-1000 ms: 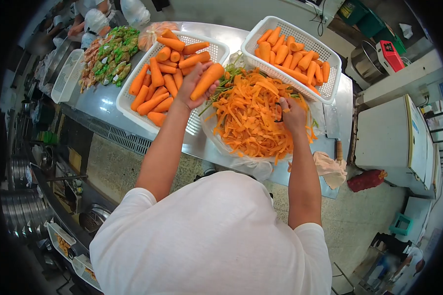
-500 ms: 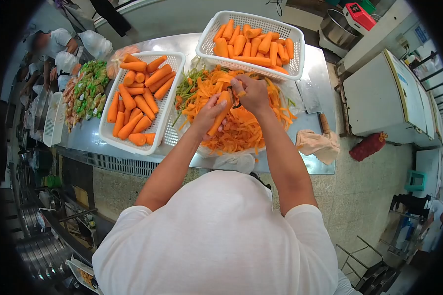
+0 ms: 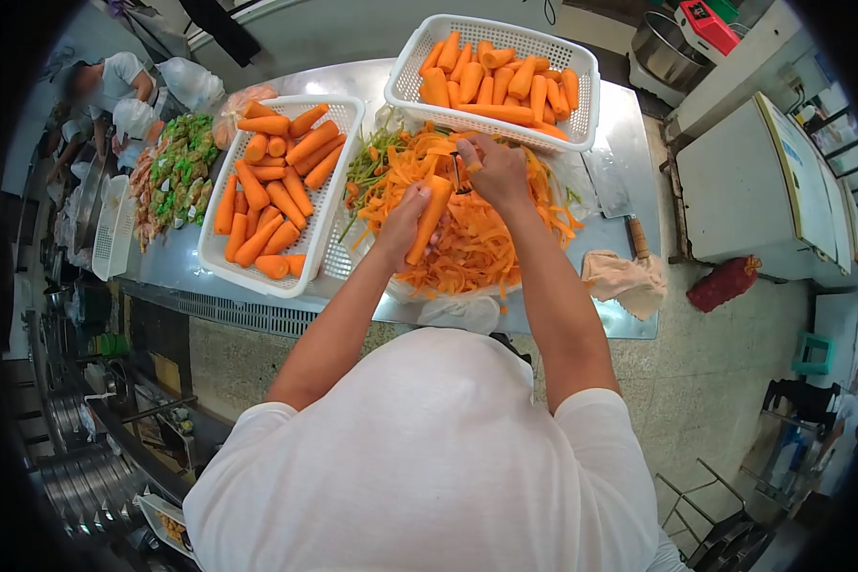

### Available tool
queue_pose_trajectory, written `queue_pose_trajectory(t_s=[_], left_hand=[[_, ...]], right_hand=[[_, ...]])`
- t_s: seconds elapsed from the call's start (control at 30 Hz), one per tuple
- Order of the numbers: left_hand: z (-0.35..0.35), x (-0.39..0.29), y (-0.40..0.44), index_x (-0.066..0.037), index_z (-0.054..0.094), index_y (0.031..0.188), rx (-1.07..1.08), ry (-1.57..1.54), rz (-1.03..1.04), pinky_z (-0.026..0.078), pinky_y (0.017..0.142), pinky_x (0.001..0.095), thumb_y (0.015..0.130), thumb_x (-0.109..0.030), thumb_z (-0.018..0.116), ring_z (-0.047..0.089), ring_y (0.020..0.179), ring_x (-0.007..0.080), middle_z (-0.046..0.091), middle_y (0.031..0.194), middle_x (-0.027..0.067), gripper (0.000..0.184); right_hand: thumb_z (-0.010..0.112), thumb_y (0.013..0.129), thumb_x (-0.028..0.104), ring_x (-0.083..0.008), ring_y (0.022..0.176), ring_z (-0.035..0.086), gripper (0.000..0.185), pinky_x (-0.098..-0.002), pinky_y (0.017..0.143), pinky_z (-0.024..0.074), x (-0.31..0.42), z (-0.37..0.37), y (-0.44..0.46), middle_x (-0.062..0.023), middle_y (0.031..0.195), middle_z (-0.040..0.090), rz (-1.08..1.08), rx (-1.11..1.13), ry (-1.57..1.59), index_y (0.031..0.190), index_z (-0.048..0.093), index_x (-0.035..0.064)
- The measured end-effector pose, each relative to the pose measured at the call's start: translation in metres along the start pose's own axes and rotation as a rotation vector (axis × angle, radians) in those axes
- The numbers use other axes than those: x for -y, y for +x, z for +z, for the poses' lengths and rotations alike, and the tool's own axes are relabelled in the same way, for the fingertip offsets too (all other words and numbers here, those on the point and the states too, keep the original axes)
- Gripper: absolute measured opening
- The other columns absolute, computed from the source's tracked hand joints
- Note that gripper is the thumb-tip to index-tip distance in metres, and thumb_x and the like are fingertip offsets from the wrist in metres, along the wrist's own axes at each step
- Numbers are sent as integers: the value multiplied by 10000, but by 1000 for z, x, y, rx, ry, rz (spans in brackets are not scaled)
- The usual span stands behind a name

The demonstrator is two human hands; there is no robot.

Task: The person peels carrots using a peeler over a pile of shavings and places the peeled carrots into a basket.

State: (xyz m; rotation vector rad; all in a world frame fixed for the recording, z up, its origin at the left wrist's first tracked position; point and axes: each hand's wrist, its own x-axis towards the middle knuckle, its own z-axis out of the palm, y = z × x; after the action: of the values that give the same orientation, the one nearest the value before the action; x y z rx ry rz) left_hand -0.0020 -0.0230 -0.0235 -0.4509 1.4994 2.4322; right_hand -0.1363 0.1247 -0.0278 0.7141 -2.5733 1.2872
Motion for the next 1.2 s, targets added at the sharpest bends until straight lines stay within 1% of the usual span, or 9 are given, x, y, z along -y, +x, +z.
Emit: queue_pose_trajectory(t_s=[0.1,0.23,0.33,0.43,0.57,0.67,0.8,1.1,1.2], left_hand=[[10,-2,-7,-147,414,1389,-117,76,42,453,426,268,1051,-382,488,533,546,132,579,947,79,419],[3,-7,-1,-133,430,1365,-35,-14,72,462,419,254,1057,-392,486,549,546,128,584,953,82,406],[2,-7,0,-131,442,1342,-38,-62,26,461,410,247,1065,-393,470,553,537,124,585,955,83,383],[2,-9,-3,-140,447,1315,-12,-74,2,460,405,242,1066,-394,469,544,518,122,583,949,84,356],[12,-14,-12,-153,437,1309,-84,-61,62,466,409,239,1059,-383,486,542,513,122,592,947,90,343],[4,-10,-6,-148,429,1331,-42,-66,52,469,409,240,1051,-373,502,551,520,124,612,976,102,367],[-1,-5,-9,-144,438,1313,31,-187,51,473,409,235,1049,-366,499,557,530,118,624,1018,107,350],[-3,-7,-9,-143,475,1251,38,-133,52,484,413,236,1060,-414,468,576,545,109,626,904,75,331],[-5,-11,-6,-131,484,1237,86,-184,45,485,409,241,1063,-421,458,573,534,114,615,896,78,339]], right_hand=[[534,1004,445,-275,713,666,408,-401,782,446,7,-4,0,-97,717,693,-168,183,56,953,725,88],[538,999,451,-285,735,671,401,-408,798,443,5,-7,13,-103,727,696,-38,126,-207,951,726,100],[560,989,437,-294,715,675,384,-411,754,467,16,-8,3,-110,726,700,-61,133,169,972,732,94],[602,977,384,-286,629,664,331,-384,610,497,0,-5,11,-122,705,685,-147,61,-169,1006,732,81],[570,990,438,-277,630,660,379,-395,632,489,23,-8,-2,-103,694,689,-126,152,192,977,729,93],[557,994,456,-277,630,664,409,-386,622,496,-11,6,3,-105,686,683,-226,-18,-164,954,722,84],[551,999,458,-289,653,674,407,-391,623,503,5,-1,-5,-108,694,686,-2,101,113,957,726,93],[531,1008,473,-285,685,689,434,-403,631,511,19,-8,-6,-133,749,691,-137,221,199,1104,702,85],[510,1012,494,-283,712,692,456,-413,666,514,-15,2,0,-129,756,691,-134,94,-126,1131,689,92]])
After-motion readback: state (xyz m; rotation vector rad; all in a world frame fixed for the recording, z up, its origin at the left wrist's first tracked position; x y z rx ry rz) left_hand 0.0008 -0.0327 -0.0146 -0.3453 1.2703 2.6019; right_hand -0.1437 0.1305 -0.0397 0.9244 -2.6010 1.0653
